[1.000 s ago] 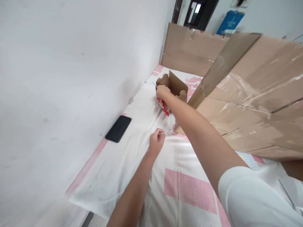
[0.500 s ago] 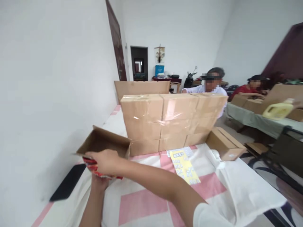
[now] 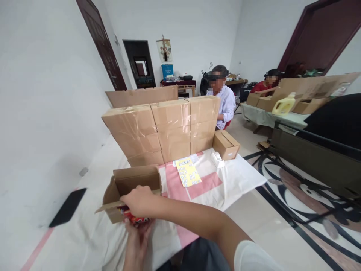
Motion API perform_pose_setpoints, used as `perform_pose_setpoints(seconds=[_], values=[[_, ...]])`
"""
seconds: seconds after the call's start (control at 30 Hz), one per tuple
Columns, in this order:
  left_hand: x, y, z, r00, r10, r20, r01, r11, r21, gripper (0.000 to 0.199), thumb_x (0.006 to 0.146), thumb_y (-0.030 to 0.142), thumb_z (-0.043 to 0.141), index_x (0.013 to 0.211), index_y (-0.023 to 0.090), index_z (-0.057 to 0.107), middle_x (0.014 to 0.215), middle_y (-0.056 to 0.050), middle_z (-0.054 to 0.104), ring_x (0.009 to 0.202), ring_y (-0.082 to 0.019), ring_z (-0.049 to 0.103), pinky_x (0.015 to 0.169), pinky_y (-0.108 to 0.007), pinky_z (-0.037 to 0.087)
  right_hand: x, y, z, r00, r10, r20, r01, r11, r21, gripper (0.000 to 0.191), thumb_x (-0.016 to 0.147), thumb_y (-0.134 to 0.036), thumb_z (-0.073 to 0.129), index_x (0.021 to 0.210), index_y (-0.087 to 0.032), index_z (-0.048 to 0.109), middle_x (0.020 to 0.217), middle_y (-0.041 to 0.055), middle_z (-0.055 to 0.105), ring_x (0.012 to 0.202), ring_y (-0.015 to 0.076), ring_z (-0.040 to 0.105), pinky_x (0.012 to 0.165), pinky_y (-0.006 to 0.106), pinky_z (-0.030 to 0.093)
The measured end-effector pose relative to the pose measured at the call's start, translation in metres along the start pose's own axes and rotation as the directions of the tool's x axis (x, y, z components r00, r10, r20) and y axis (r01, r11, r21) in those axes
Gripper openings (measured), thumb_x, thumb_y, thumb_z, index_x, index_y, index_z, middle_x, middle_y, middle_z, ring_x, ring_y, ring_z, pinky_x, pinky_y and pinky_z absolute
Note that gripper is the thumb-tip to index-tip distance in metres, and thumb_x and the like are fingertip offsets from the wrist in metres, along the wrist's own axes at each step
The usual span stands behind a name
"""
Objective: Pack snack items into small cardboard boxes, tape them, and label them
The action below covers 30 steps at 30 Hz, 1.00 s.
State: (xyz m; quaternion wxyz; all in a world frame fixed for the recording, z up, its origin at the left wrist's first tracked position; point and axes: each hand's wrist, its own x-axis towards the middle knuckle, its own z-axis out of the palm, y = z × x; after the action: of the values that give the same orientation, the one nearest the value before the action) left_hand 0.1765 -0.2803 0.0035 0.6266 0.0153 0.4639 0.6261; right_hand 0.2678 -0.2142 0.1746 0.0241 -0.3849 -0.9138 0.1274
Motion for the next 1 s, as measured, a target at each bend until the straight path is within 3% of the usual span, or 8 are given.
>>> perform_pose_setpoints(seconds=[0.2, 0.3, 0.43, 0.63, 0.77, 0.87, 0.93, 1.0], values=[[-0.053, 0.009, 0.017, 0.999, -0.013, 0.042, 0.009, 0.994, 0.105, 0.041, 0.097, 0.037, 0.056, 0.137, 0.027, 0.063, 0.108, -0.009, 0.076, 0.098, -0.028, 0.075, 0.080, -0.045, 0.066, -0.025, 0.002, 0.013, 0.985, -0.028, -0.171, 0.012, 0.996, -0.094, 0.033, 0.093, -0.034, 0.063, 0.124, -0.024, 0.066, 0.118, 0.0085, 0.076, 0.111, 0.0320, 0.067, 0.085, 0.046, 0.055], [-0.073, 0.010, 0.022, 0.999, -0.045, 0.005, 0.045, 0.993, 0.105, 0.030, 0.096, 0.033, 0.056, 0.122, 0.027, 0.069, 0.101, -0.006, 0.077, 0.089, -0.024, 0.075, 0.075, -0.040, 0.066, -0.033, 0.002, 0.016, 0.973, -0.006, -0.230, -0.027, 0.990, -0.137, 0.033, 0.094, -0.037, 0.062, 0.125, -0.027, 0.064, 0.121, 0.0066, 0.076, 0.107, 0.0282, 0.069, 0.082, 0.043, 0.054], [-0.092, 0.001, 0.024, 0.993, -0.116, -0.022, 0.118, 0.982, 0.145, 0.014, 0.094, 0.027, 0.057, 0.097, 0.020, 0.070, 0.078, -0.002, 0.072, 0.064, -0.017, 0.070, 0.061, -0.029, 0.062, -0.048, 0.003, 0.011, 0.973, 0.047, -0.226, -0.086, 0.982, -0.169, 0.026, 0.095, -0.026, 0.060, 0.119, -0.022, 0.067, 0.120, 0.0084, 0.076, 0.106, 0.0262, 0.071, 0.083, 0.040, 0.053], [-0.118, -0.004, 0.021, 0.994, -0.102, 0.038, 0.094, 0.979, 0.178, 0.013, 0.088, 0.023, 0.066, 0.100, 0.018, 0.069, 0.081, -0.003, 0.075, 0.058, -0.015, 0.068, 0.049, -0.023, 0.055, -0.070, 0.016, 0.007, 0.964, 0.001, -0.267, -0.036, 0.992, -0.123, 0.023, 0.099, -0.019, 0.051, 0.113, -0.018, 0.070, 0.110, 0.0120, 0.076, 0.101, 0.0294, 0.074, 0.080, 0.043, 0.057], [-0.134, 0.009, 0.017, 0.999, 0.029, -0.030, -0.025, 0.993, 0.118, 0.017, 0.091, 0.021, 0.062, 0.105, 0.022, 0.072, 0.087, -0.002, 0.078, 0.069, -0.017, 0.072, 0.056, -0.025, 0.058, -0.083, 0.023, 0.006, 0.951, -0.082, -0.298, 0.034, 0.986, -0.164, 0.031, 0.103, -0.018, 0.043, 0.121, -0.019, 0.068, 0.112, 0.0117, 0.075, 0.099, 0.0299, 0.074, 0.074, 0.040, 0.056], [-0.146, 0.028, 0.006, 0.978, 0.209, -0.025, -0.205, 0.973, 0.106, 0.025, 0.094, 0.032, 0.057, 0.112, 0.025, 0.073, 0.102, -0.001, 0.080, 0.088, -0.020, 0.074, 0.070, -0.031, 0.063, -0.097, 0.032, 0.006, 0.946, -0.122, -0.299, 0.060, 0.976, -0.209, 0.031, 0.100, -0.013, 0.046, 0.121, -0.018, 0.069, 0.112, 0.0127, 0.075, 0.102, 0.0299, 0.073, 0.075, 0.038, 0.054], [-0.155, 0.044, -0.001, 0.915, 0.404, 0.019, -0.403, 0.906, 0.129, 0.032, 0.094, 0.044, 0.054, 0.115, 0.027, 0.072, 0.114, -0.001, 0.078, 0.106, -0.022, 0.072, 0.079, -0.033, 0.064, -0.107, 0.038, 0.011, 0.965, -0.125, -0.229, 0.072, 0.971, -0.227, 0.029, 0.099, -0.009, 0.050, 0.115, -0.017, 0.072, 0.111, 0.0134, 0.075, 0.103, 0.0299, 0.072, 0.078, 0.038, 0.052], [-0.165, 0.064, -0.005, 0.779, 0.616, 0.116, -0.626, 0.756, 0.192, 0.034, 0.092, 0.049, 0.054, 0.115, 0.030, 0.070, 0.122, 0.002, 0.075, 0.122, -0.025, 0.066, 0.091, -0.037, 0.064, -0.114, 0.044, 0.019, 0.980, -0.130, -0.150, 0.094, 0.968, -0.232, 0.026, 0.097, -0.008, 0.053, 0.110, -0.016, 0.075, 0.109, 0.0129, 0.076, 0.104, 0.0294, 0.072, 0.081, 0.039, 0.050]])
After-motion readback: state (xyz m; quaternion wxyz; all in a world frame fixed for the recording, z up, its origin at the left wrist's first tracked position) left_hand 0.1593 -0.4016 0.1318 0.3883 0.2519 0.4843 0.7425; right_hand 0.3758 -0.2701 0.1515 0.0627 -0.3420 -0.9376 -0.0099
